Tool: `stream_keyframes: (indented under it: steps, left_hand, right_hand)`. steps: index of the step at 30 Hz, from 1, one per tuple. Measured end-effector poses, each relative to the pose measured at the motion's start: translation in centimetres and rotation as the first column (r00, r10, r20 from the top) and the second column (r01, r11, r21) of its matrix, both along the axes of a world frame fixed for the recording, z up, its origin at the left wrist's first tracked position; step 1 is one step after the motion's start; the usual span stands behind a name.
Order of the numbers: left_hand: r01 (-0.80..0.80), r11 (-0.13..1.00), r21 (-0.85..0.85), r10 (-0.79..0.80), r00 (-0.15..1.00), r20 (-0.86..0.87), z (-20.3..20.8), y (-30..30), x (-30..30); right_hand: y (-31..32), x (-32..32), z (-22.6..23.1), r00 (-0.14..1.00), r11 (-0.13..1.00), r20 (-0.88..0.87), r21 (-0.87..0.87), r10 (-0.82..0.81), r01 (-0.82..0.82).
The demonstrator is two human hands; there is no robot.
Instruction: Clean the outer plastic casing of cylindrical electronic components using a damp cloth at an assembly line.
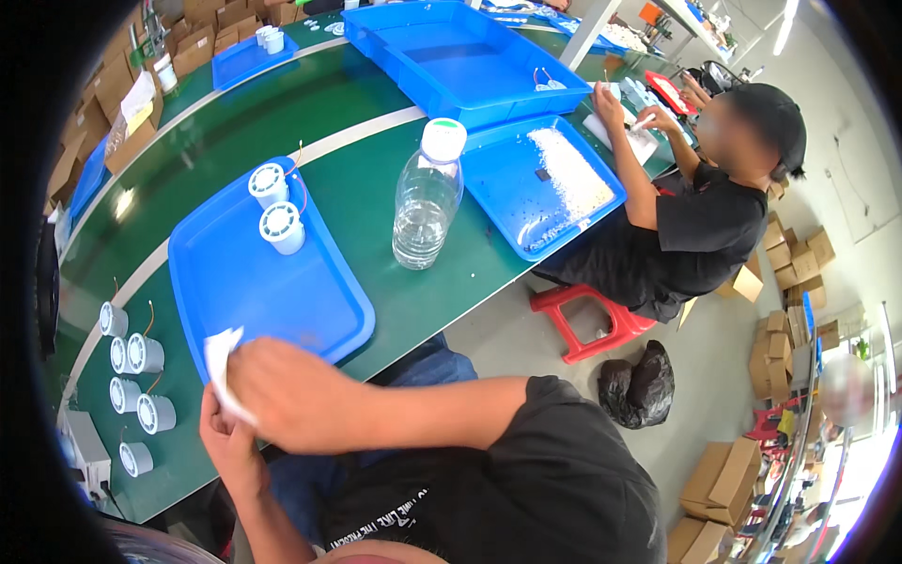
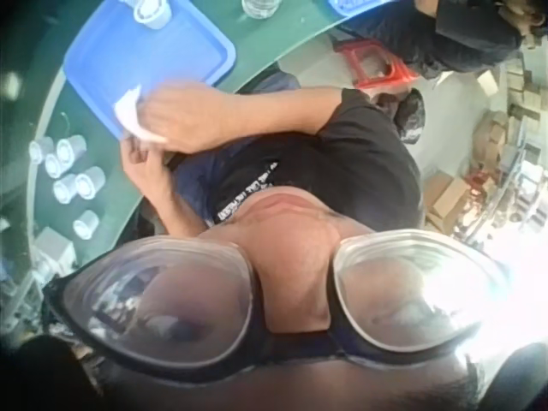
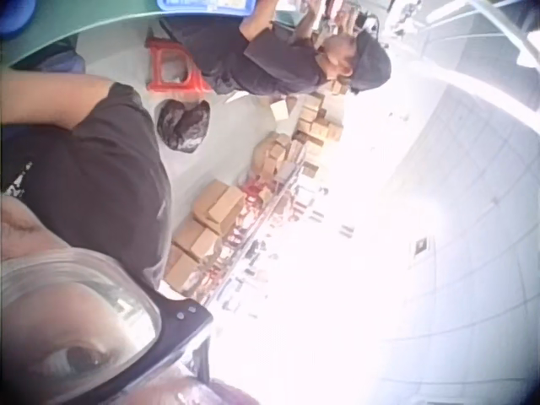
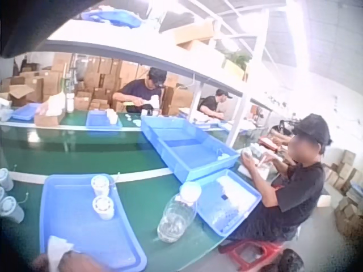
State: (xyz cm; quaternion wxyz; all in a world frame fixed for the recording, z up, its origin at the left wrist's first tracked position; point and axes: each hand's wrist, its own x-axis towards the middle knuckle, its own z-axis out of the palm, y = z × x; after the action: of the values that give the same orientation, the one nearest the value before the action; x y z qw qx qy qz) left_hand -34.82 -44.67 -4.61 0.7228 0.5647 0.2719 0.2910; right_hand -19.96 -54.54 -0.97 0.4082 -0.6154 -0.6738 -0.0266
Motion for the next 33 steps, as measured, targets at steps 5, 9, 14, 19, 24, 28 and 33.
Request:
stream_keyframes:
  steps: [5, 9, 14, 19, 24, 28, 33]
  left_hand:
    - [0.021, 0.999, 0.037, -0.02, 1.0, -0.016, 2.6, -1.0, -1.1]
    - [0.019, 0.787, 0.617, 0.064, 0.992, -0.113, 2.3, -0.8, -0.6]
    - [0.002, 0.992, 0.129, 0.015, 0.991, -0.13, 2.9, -2.0, 0.9]
    - [-0.035, 0.992, -0.121, 0.039, 0.999, 0.031, 2.4, -0.7, 0.1]
    - [-0.048, 0.99, 0.132, 0.06, 0.995, -0.082, 3.1, -1.0, -0.2]
    - [-0.02, 0.928, 0.372, 0.048, 0.997, -0.066, 1.6, -1.6, -0.6]
    - [0.002, 0.76, 0.65, -0.096, 0.989, 0.109, 0.7, -1.0, -0.6]
  right_hand:
    - [0.0, 2.2, 2.5, 0.905, 0.834, -0.412, -0.459, 0.104, -0.305]
    - [0.5, 3.1, 1.6, 0.729, 0.872, -0.682, -0.324, 0.054, -0.368]
    - [1.7, 2.4, -0.4, 0.938, 0.997, -0.344, -0.079, -0.042, 0.016]
    - [0.6, 1.3, 0.3, 0.99, 0.993, -0.082, 0.009, 0.116, -0.116]
    - [0.3, 0.5, 1.0, 0.998, 0.987, -0.016, 0.151, 0.06, -0.057]
    - [1.0, 2.5, 2.1, 0.861, 0.851, -0.502, -0.418, 0.074, -0.317]
    - [1.1, 5.1, 0.5, 0.705, 0.952, -0.709, -0.218, -0.002, -0.216]
